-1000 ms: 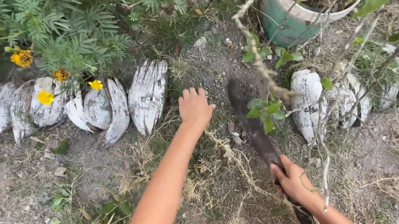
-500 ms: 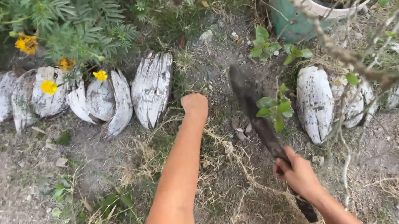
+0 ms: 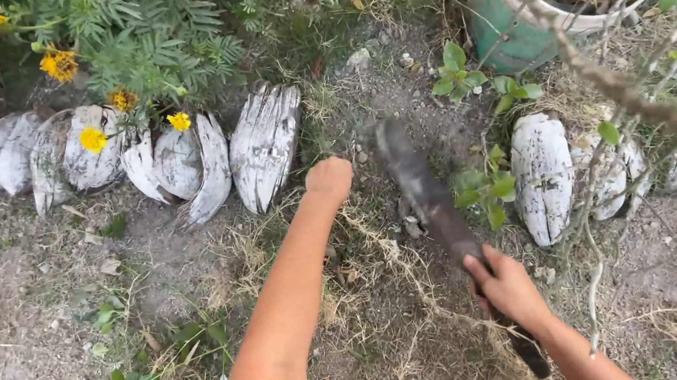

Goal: The person uses a machete to cut weeds and dry grass along a garden border lined with coconut shells. They repeatedly strike the ground to sever plant stems, then gather the cut vegetation by hand and move it aside. The person also repositions several coconut shells to clear the work area.

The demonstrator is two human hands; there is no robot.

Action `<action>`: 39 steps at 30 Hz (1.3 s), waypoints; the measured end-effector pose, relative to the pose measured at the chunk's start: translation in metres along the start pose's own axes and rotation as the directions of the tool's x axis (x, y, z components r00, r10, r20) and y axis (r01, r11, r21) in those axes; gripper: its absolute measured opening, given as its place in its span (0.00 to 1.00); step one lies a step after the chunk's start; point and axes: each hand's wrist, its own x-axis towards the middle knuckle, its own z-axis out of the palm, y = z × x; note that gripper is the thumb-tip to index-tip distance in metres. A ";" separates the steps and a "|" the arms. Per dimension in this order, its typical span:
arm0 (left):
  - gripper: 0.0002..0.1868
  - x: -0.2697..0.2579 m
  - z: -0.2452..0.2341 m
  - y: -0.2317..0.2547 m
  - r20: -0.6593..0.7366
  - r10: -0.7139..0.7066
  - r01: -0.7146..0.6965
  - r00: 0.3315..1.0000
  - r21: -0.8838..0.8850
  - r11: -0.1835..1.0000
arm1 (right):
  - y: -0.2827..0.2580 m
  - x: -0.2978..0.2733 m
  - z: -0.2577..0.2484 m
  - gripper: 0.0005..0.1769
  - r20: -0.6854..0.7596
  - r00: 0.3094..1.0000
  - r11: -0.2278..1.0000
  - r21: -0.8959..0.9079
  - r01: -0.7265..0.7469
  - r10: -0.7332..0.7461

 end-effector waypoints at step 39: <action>0.27 0.004 -0.016 0.012 -0.088 -0.137 0.155 0.987 0.248 0.956 | -0.001 0.036 -0.024 0.19 -0.170 0.981 0.959 -0.282 0.038 -0.089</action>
